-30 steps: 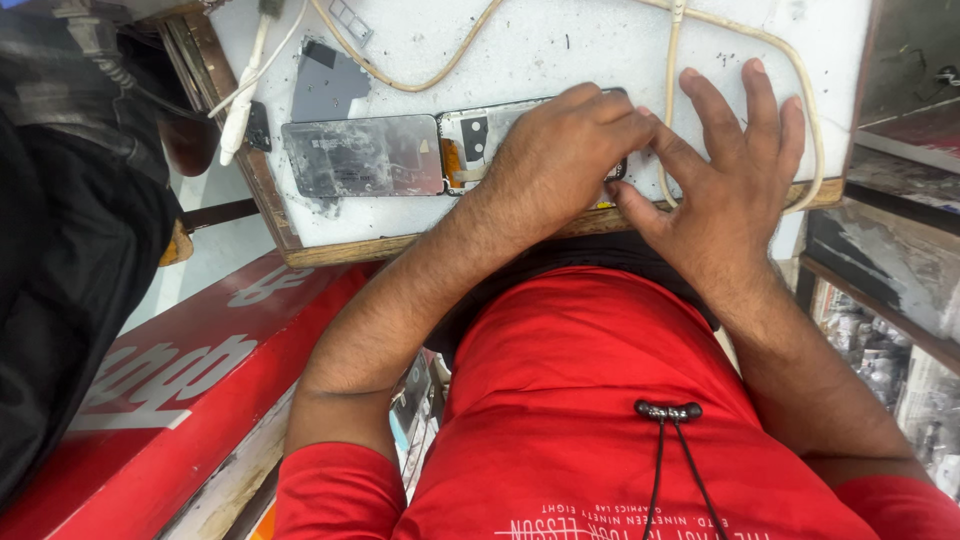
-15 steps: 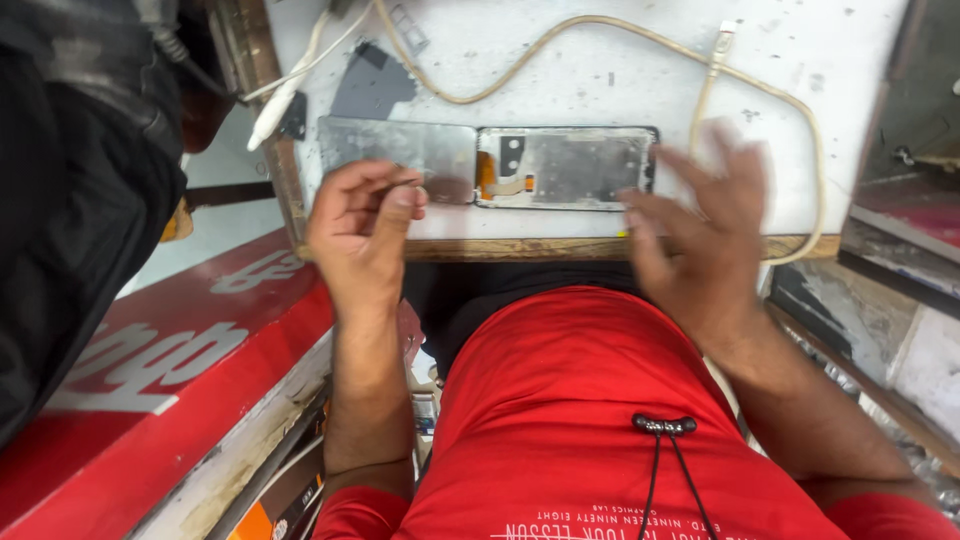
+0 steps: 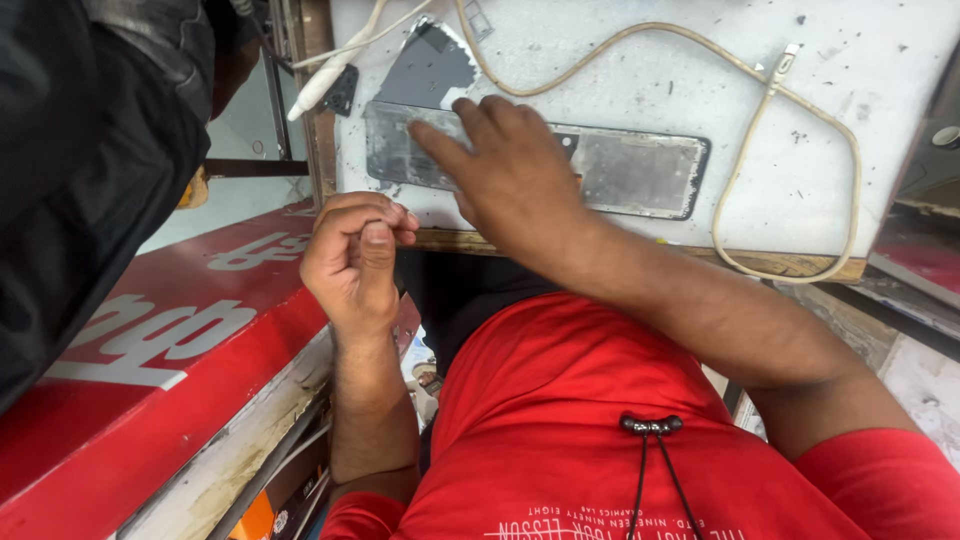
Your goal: The person cleans the edges of a disassembled smartphone with a white cloth, then uses a small tool to scrape residue from the frame. The person wipes the screen and internal components, repositions the phone, and continues cleaning the edges and back of the device.
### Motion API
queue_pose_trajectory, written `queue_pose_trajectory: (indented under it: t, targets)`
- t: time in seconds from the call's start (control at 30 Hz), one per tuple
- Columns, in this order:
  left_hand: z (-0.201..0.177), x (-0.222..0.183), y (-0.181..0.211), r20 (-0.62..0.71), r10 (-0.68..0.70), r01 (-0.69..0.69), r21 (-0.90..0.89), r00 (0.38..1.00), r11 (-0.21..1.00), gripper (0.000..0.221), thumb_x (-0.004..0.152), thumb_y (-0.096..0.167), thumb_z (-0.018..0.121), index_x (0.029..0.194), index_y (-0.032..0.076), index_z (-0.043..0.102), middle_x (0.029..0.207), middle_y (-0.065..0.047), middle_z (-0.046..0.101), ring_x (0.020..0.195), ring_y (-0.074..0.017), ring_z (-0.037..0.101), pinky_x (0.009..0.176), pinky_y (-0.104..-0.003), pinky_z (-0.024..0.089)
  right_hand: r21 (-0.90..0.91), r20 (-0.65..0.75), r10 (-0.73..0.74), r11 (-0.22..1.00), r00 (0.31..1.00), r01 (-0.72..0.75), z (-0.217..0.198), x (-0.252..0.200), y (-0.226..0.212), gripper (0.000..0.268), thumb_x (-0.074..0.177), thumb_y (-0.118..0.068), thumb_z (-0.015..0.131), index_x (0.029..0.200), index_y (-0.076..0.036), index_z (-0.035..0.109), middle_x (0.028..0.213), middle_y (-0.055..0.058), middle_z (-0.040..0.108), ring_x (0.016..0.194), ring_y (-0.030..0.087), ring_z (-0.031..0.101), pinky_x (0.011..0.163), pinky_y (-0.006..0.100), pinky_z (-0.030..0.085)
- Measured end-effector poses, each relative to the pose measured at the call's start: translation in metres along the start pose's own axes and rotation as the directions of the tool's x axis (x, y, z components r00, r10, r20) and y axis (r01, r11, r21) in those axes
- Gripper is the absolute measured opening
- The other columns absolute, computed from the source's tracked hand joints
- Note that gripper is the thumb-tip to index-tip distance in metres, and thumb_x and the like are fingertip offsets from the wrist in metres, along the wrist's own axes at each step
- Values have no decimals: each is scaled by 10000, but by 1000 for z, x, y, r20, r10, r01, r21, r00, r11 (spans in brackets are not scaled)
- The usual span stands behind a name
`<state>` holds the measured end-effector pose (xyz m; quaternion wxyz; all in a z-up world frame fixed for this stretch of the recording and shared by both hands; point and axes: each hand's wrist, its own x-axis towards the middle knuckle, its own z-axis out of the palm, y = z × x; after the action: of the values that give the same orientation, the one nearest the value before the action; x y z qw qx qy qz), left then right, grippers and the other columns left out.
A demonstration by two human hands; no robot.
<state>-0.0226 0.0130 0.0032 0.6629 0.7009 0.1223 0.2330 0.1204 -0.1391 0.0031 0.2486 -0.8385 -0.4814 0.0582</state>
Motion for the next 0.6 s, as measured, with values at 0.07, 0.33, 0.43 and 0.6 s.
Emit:
queue_pose_trajectory:
  t: [0.07, 0.33, 0.43, 0.6]
  targets:
    - [-6, 2, -2, -35, -10, 8, -54, 999, 998, 216, 1127, 194, 617, 1149, -21, 619, 1000, -115, 671, 836, -168, 688, 744, -283, 599, 214, -64, 38, 977, 997, -23, -11, -10, 10, 829, 781, -144, 874, 1503, -125, 465, 1381, 180, 553, 1231, 340, 560, 1058, 479, 497]
    - [-6, 6, -20, -16, -110, 106, -157, 994, 982, 174, 1120, 170, 620, 1170, 4, 627, 870, -39, 626, 701, -96, 604, 652, -254, 559, 905, -184, 471, 423, 863, -38, -55, -117, 65, 1115, 933, 49, 781, 1696, -294, 44, 1429, 109, 521, 1406, 259, 540, 1191, 424, 482]
    - [10, 15, -29, 77, 2, -10, 110, 997, 994, 140, 1163, 141, 592, 1185, 9, 633, 922, -74, 651, 749, -96, 554, 668, -224, 467, 986, -142, 652, 156, 745, 52, -59, -147, 71, 1112, 909, 76, 710, 1711, -273, 22, 1469, 160, 512, 1381, 289, 540, 1211, 448, 472]
    - [29, 19, -35, 167, -199, 146, 280, 966, 949, 212, 1147, 122, 507, 1312, 28, 601, 841, -14, 619, 669, -61, 524, 606, -211, 422, 944, 34, 759, -238, 650, 229, -76, -173, 81, 802, 913, -29, 529, 1657, -132, 246, 1464, 231, 578, 1246, 361, 645, 982, 468, 597]
